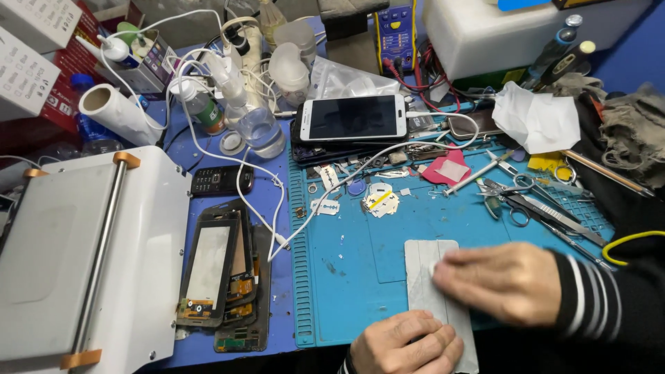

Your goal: The person uses a small blade to trim the edges of a grey rectangular sheet, then uses scissors to cut a small piece from the corner. They wipe the surface with a white cloth and continue trimming the edges with the blade.

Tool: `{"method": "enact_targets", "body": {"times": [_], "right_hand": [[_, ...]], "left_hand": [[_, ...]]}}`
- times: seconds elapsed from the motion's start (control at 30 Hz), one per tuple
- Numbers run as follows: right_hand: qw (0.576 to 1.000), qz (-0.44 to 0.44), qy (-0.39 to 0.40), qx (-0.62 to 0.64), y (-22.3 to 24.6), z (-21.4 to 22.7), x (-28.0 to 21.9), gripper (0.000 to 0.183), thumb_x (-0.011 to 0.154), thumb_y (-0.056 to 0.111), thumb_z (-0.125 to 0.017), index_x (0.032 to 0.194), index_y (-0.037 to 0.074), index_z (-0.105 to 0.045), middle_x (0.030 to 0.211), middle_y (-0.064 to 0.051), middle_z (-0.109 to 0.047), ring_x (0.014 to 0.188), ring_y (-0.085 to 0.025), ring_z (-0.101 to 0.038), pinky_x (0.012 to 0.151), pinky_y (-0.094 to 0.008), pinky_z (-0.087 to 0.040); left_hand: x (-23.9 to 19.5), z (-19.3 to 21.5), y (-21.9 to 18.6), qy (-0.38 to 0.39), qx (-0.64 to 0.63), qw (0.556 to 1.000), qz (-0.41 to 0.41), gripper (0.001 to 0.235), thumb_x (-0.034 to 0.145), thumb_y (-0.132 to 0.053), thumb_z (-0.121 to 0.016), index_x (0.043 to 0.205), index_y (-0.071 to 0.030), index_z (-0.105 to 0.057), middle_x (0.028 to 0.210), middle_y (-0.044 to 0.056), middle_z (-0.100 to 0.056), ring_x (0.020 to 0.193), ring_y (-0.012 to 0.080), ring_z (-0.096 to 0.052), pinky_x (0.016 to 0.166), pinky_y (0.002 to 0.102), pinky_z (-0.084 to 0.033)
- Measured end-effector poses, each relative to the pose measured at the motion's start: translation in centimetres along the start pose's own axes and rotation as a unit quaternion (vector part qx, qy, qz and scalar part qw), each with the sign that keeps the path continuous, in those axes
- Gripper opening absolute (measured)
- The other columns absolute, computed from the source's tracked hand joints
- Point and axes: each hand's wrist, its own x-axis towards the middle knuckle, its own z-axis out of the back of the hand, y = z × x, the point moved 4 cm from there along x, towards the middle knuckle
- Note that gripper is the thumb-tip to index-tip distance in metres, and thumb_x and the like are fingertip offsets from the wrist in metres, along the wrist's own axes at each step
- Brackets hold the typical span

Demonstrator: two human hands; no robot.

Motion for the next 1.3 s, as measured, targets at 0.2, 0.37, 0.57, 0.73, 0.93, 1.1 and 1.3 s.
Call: {"method": "enact_targets", "body": {"times": [0.2,0.37,0.57,0.73,0.93,1.1,1.3], "right_hand": [[1.000,-0.001,0.002,0.018,-0.3,0.1,0.2,0.037,0.107,0.012,-0.036,0.125,-0.007,-0.062,0.124,-0.022,-0.071,0.110,-0.033,-0.073,0.104,-0.046,-0.057],[0.996,0.033,-0.007,0.083,1.8,-0.2,0.6,0.037,0.107,0.010,-0.034,0.123,-0.011,-0.060,0.126,-0.025,-0.069,0.113,-0.039,-0.073,0.103,-0.048,-0.060],[0.994,0.018,0.046,0.097,2.6,1.0,1.8,0.047,0.107,0.014,-0.024,0.124,-0.014,-0.059,0.127,-0.027,-0.067,0.115,-0.038,-0.071,0.106,-0.048,-0.057],[0.999,0.010,0.039,-0.002,-0.6,0.9,1.6,0.039,0.105,0.011,-0.038,0.123,-0.011,-0.064,0.123,-0.024,-0.071,0.110,-0.034,-0.073,0.103,-0.043,-0.058],[0.999,0.007,0.049,0.008,0.7,1.5,1.6,0.039,0.104,0.009,-0.037,0.123,-0.013,-0.062,0.123,-0.026,-0.070,0.110,-0.036,-0.073,0.103,-0.045,-0.059],[0.999,0.000,0.025,0.048,2.2,1.7,2.1,0.040,0.104,0.011,-0.035,0.117,-0.012,-0.065,0.119,-0.026,-0.071,0.106,-0.037,-0.074,0.097,-0.044,-0.062],[0.999,-0.011,0.045,-0.017,1.3,2.0,1.5,0.038,0.103,0.010,-0.041,0.121,-0.012,-0.065,0.123,-0.024,-0.071,0.110,-0.034,-0.073,0.101,-0.043,-0.059]], "left_hand": [[-0.1,0.2,0.1,0.002,-0.006,1.000,-0.018,0.014,0.108,0.005,-0.058,0.100,0.001,-0.069,0.100,0.013,-0.071,0.084,0.0236,-0.067,0.090,0.031,-0.064],[0.2,0.6,-0.1,0.003,-0.035,0.999,0.014,0.030,0.110,0.002,-0.046,0.103,0.009,-0.075,0.101,0.018,-0.074,0.087,0.0306,-0.070,0.088,0.037,-0.063],[0.8,1.1,0.1,-0.025,-0.029,0.998,0.046,0.026,0.106,0.005,-0.051,0.097,0.008,-0.074,0.093,0.016,-0.072,0.081,0.0278,-0.068,0.087,0.035,-0.063],[0.0,0.5,-0.1,-0.030,-0.007,0.998,0.048,0.022,0.104,0.004,-0.056,0.091,0.002,-0.073,0.094,0.012,-0.071,0.082,0.0237,-0.067,0.083,0.032,-0.063],[-0.2,0.3,0.1,-0.031,-0.011,0.998,0.057,0.026,0.105,0.004,-0.053,0.089,0.002,-0.073,0.089,0.012,-0.069,0.078,0.0242,-0.065,0.082,0.033,-0.063],[-0.2,0.2,0.2,-0.025,-0.018,0.998,0.060,0.026,0.105,0.003,-0.052,0.095,0.004,-0.076,0.092,0.013,-0.073,0.083,0.0244,-0.070,0.085,0.032,-0.062],[-0.5,0.2,0.1,-0.027,0.005,0.998,0.060,0.021,0.103,0.000,-0.060,0.091,-0.003,-0.077,0.096,0.010,-0.074,0.084,0.0226,-0.066,0.086,0.031,-0.064]]}}
